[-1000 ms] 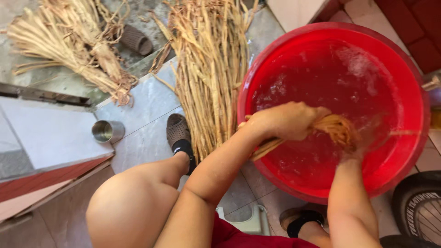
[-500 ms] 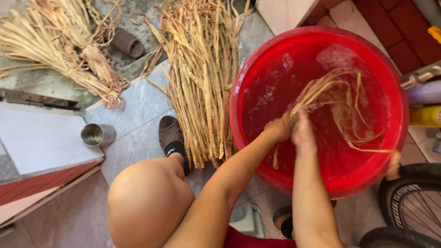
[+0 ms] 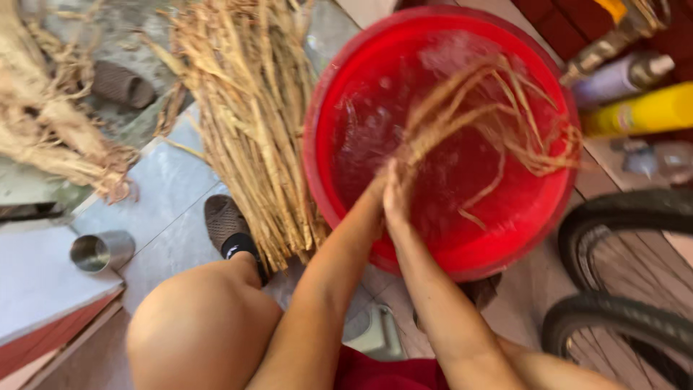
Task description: The person washes bundles of dried plant material in a red basin of water, then moves to a tiled area to cut the binding and spread the material on the floor.
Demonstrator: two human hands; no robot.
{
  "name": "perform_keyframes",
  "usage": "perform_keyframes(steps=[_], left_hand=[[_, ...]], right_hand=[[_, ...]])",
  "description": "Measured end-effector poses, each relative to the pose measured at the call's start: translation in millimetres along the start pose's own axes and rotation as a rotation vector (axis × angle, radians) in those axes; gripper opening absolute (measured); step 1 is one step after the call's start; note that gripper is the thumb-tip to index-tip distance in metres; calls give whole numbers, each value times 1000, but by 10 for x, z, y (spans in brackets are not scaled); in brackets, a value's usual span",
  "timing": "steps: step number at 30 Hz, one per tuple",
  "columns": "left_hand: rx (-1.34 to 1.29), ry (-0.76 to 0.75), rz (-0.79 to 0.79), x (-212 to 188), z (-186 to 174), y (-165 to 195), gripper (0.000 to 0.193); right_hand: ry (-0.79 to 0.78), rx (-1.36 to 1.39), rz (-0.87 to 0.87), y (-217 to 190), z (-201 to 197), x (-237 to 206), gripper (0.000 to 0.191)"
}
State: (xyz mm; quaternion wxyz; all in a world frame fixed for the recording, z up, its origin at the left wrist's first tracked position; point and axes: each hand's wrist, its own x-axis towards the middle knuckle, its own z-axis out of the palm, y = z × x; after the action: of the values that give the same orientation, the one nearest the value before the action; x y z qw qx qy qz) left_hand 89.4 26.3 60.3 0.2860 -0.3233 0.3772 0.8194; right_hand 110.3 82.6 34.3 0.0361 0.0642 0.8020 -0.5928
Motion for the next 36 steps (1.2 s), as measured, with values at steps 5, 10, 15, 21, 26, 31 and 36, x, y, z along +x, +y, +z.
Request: perform_keyframes(steps=[5, 10, 15, 21, 26, 31, 36], left_hand=[[-71, -80, 95, 36, 184, -93, 85], [-37, -105, 114, 216, 175, -148, 86], [-58, -29, 198, 286, 23, -84, 91], [-37, -162, 150, 231, 174, -257, 88], [293, -178, 255, 149, 200, -235, 90], [442, 41, 61, 136, 147, -245, 62], [709, 97, 39, 166, 137, -259, 44]], right_hand=[[-33, 102, 80, 1, -398, 223, 79], [55, -73, 316, -26, -437, 245, 73], [-116, 126, 98, -102, -235, -34, 71], [-9, 49, 54, -13, -581, 218, 62], [8, 232, 306, 118, -632, 325, 51], [-227, 217, 534, 145, -873, 397, 50], [-388, 565, 835, -7, -1127, 358, 53]])
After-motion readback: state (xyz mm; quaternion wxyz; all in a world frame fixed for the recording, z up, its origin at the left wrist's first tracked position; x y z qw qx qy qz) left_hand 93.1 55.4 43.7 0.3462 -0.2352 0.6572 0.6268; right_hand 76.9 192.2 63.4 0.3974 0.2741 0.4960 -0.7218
